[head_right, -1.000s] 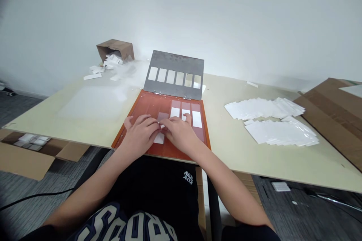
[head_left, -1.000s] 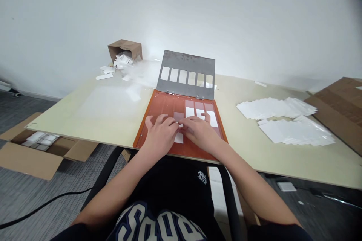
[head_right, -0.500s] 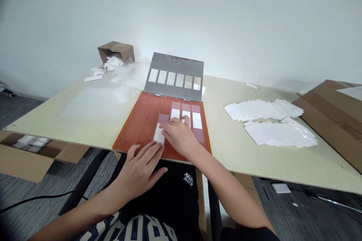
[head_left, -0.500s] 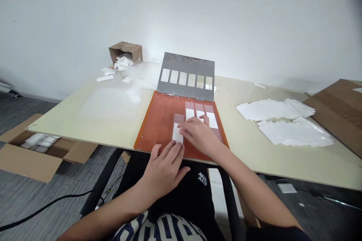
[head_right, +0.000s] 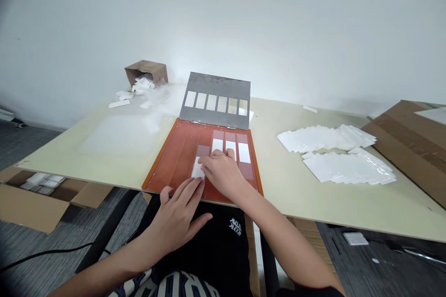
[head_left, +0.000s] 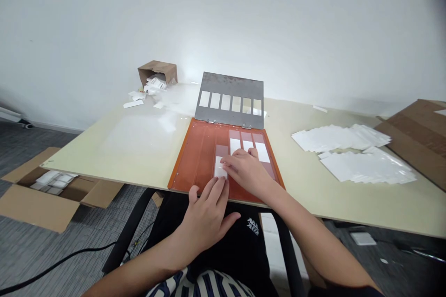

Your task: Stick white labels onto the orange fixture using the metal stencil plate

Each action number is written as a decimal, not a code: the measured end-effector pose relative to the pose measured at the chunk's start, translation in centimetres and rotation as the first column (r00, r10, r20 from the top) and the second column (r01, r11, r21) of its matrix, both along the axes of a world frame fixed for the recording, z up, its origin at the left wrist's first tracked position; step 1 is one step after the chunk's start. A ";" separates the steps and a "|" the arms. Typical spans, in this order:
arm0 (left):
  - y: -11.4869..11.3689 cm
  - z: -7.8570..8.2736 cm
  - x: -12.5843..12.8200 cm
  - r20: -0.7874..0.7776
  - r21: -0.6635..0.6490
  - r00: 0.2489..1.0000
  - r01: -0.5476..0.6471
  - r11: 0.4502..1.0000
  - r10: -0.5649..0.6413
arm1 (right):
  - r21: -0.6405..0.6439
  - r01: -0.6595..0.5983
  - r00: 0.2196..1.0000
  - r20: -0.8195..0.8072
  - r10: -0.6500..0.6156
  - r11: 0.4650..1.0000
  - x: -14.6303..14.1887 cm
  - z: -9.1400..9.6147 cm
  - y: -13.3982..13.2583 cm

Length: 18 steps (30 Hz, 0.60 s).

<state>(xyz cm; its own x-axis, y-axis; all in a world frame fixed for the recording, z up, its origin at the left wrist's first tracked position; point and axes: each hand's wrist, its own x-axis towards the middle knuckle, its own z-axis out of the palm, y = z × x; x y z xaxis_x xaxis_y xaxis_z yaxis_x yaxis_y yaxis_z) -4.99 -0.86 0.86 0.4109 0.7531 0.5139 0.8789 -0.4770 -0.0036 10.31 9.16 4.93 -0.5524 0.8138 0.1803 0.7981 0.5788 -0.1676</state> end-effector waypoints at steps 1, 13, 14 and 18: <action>0.1 0.0 0.0 0.006 -0.002 1.000 -0.001 1.000 0.001 | -0.002 0.004 1.000 0.001 -0.004 1.000 -0.1 0.0 0.0; 0.9 0.0 -0.1 0.062 -0.051 0.997 0.047 0.998 -0.044 | -0.021 0.030 0.997 -0.067 -0.031 0.999 0.3 -0.1 -0.3; 0.9 -0.1 -0.1 0.063 -0.039 0.997 0.048 0.998 -0.046 | -0.025 0.023 0.998 -0.061 -0.024 0.999 0.3 -0.1 -0.4; 0.4 -0.3 0.0 0.080 0.020 0.996 0.048 0.999 -0.049 | -0.021 -0.005 0.999 -0.046 0.004 1.000 0.3 -0.1 -1.1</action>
